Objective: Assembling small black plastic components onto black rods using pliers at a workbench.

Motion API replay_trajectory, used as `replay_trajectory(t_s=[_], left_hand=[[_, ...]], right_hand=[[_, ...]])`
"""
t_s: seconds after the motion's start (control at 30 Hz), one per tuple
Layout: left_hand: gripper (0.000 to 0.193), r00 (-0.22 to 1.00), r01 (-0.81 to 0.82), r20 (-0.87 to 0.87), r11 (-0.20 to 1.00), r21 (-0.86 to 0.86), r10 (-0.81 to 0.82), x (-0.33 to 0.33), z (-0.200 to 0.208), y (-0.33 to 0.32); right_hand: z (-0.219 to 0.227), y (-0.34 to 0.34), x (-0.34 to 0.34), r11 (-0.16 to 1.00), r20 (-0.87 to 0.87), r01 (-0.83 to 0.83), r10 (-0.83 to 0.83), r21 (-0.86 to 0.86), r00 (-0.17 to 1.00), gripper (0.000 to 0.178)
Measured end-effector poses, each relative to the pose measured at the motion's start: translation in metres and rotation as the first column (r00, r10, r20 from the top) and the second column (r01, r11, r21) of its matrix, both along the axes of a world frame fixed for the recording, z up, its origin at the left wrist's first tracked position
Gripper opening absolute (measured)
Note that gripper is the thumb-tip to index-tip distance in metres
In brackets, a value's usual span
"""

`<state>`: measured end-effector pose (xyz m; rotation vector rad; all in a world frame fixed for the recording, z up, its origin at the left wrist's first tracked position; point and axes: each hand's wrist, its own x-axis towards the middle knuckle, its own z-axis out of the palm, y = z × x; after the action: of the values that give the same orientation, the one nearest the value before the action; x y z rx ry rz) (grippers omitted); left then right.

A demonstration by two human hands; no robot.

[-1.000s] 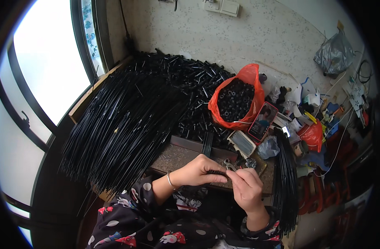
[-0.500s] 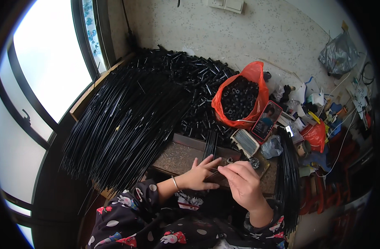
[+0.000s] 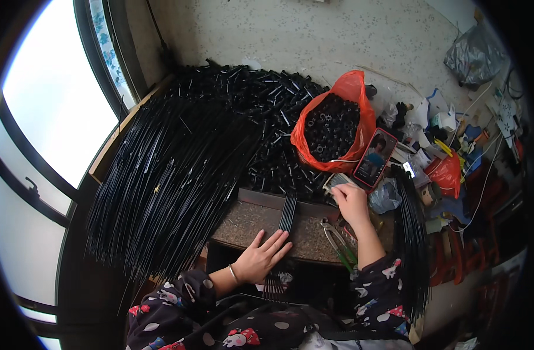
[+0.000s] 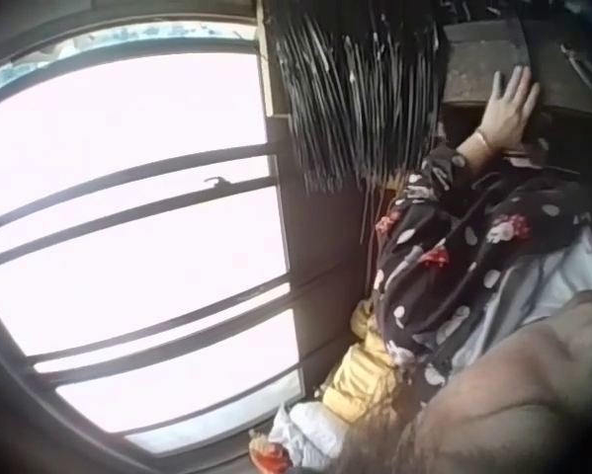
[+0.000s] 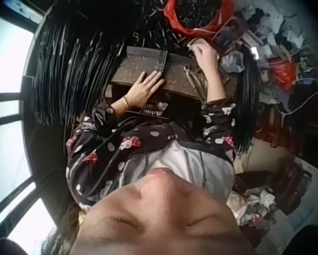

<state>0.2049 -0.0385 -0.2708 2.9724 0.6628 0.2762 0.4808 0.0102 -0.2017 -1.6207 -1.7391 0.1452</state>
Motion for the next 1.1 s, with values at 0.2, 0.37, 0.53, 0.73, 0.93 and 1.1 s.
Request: replay_trajectory(t_s=[0.2,0.37,0.53,0.73,0.93,1.1], left_hand=[[0.068,1.000,0.000,0.009,0.996,-0.094,0.001,-0.007,0.010,0.000],[0.063,0.999,0.016,0.048,0.993,-0.117,-0.011,-0.006,0.002,0.008],[0.062,0.998,0.013,-0.067,0.999,-0.038,-0.016,-0.005,0.001,0.009],[0.076,0.999,0.022,0.029,0.979,-0.203,-0.017,-0.004,0.010,0.011],[0.080,0.998,0.019,0.064,0.976,-0.219,-0.005,-0.005,0.011,0.011],[0.082,1.000,0.015,0.021,0.989,-0.148,-0.012,-0.001,0.009,0.010]], right_hand=[[-0.060,0.009,0.054,0.997,0.324,0.077,-0.071,-0.007,0.944,0.006],[-0.048,0.009,0.043,0.990,0.367,0.075,-0.114,0.121,0.923,0.006],[-0.046,0.020,-0.001,0.993,0.050,0.000,-0.006,0.121,0.999,0.006],[-0.047,0.027,0.029,0.968,0.535,0.246,-0.233,0.048,0.812,0.006],[-0.058,0.035,-0.041,0.977,-0.124,-0.175,0.160,-0.120,0.979,0.035],[-0.066,0.051,-0.042,0.931,-0.169,-0.248,0.208,-0.267,0.963,0.043]])
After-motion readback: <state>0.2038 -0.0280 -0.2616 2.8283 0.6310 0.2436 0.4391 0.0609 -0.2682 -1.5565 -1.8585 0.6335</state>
